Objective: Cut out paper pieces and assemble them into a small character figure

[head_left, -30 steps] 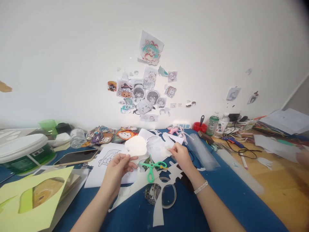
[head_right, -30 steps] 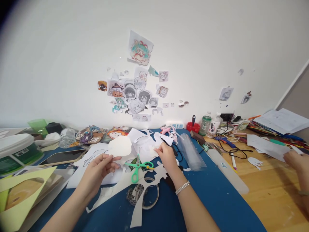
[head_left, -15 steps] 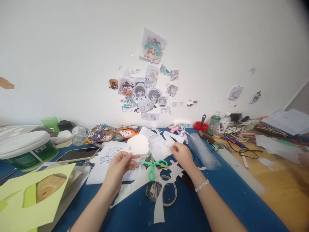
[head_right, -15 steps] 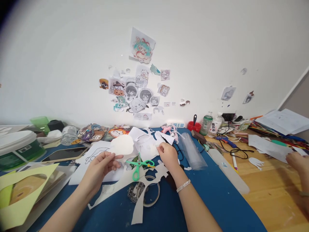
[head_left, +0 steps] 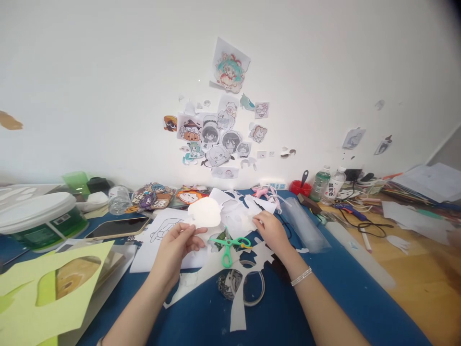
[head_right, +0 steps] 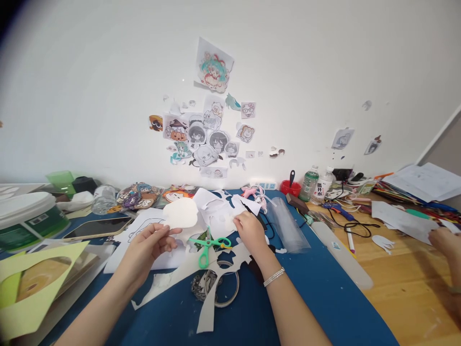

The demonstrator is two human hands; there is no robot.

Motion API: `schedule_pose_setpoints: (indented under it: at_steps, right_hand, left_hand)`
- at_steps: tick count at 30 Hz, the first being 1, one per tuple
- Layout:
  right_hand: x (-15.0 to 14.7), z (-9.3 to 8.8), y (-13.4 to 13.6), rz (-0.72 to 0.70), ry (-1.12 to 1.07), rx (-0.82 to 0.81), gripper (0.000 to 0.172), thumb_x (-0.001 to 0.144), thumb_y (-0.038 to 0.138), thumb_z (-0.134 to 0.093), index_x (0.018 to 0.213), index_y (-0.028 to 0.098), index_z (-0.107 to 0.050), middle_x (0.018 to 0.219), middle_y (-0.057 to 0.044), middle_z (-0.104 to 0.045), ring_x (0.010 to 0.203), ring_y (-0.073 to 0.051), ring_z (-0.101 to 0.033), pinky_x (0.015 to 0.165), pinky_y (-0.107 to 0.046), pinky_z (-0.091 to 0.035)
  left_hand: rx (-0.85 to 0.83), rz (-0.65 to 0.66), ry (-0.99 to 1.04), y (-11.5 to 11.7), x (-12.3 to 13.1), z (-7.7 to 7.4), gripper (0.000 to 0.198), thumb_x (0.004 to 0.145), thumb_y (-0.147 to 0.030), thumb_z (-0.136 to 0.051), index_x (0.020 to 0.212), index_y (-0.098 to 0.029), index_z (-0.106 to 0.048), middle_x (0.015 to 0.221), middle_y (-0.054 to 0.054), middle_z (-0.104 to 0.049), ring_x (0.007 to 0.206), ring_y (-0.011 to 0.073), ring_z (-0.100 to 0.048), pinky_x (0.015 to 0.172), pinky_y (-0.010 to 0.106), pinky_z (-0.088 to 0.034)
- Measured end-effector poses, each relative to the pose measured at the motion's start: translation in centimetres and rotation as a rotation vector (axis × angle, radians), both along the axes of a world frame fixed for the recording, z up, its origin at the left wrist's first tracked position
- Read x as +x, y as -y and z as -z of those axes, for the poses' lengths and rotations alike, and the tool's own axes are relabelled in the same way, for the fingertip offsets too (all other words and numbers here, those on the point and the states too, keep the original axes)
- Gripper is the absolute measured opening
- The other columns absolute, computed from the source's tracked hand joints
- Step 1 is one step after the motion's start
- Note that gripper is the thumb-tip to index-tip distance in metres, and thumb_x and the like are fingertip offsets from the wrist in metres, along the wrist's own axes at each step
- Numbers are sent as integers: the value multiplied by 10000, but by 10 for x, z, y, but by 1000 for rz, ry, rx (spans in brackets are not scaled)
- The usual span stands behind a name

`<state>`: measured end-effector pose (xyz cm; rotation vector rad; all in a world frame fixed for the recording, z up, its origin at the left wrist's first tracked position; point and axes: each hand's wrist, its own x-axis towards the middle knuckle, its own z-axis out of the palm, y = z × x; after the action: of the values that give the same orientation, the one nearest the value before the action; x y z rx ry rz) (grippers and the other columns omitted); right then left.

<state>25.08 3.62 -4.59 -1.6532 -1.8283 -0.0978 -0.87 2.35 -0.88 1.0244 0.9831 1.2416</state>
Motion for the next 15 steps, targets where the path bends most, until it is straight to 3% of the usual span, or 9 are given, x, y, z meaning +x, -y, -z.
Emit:
schedule_pose_setpoints:
  at_steps: [3, 5, 8, 10, 13, 15]
  right_hand:
    - [-1, -1, 0, -4, -10, 26, 250, 845, 237, -465, 652, 175, -611, 719, -50, -601, 721, -178, -552, 644, -250, -383]
    - [-1, -1, -1, -15, -19, 40, 180, 829, 181, -460, 767, 168, -629, 784, -55, -618, 755, -176, -561, 672, -249, -393]
    - [-1, 1, -2, -34, -29, 50, 228, 833, 134, -418, 924, 174, -623, 878, -60, -643, 822, -170, -576, 710, -239, -397]
    - [-1, 2, -2, -9, -37, 48, 234, 864, 201, -410, 815, 176, -636, 752, -54, -648, 734, -176, -584, 655, -242, -390]
    - [-1, 4, 0, 54, -55, 40, 382, 873, 339, -432, 559, 174, -575, 514, -38, -563, 543, -172, -536, 541, -249, -339]
    - [-1, 5, 0, 56, -71, 38, 384, 859, 344, -453, 531, 174, -558, 506, -38, -558, 533, -170, -530, 531, -246, -327]
  left_hand:
    - [1, -4, -2, 0, -1, -1, 270, 676, -354, -669, 676, -171, -470, 762, 58, -714, 485, 110, -574, 527, 245, -413]
    - [-4, -13, 0, -1, -3, -3, 272, 672, -351, -671, 669, -173, -465, 758, 54, -716, 480, 106, -573, 529, 241, -417]
    - [6, -55, 25, -2, -9, -9, 270, 657, -327, -683, 657, -173, -461, 752, 50, -719, 480, 102, -575, 536, 234, -429]
    - [29, -102, 51, -4, -15, -13, 259, 642, -306, -692, 658, -171, -471, 747, 50, -719, 480, 100, -574, 528, 227, -434]
    - [50, -150, 77, -7, -21, -16, 247, 627, -289, -700, 668, -167, -489, 736, 51, -719, 472, 98, -570, 499, 215, -431]
    - [49, -150, 84, -8, -23, -17, 248, 623, -286, -703, 670, -167, -491, 732, 52, -719, 469, 102, -573, 490, 214, -432]
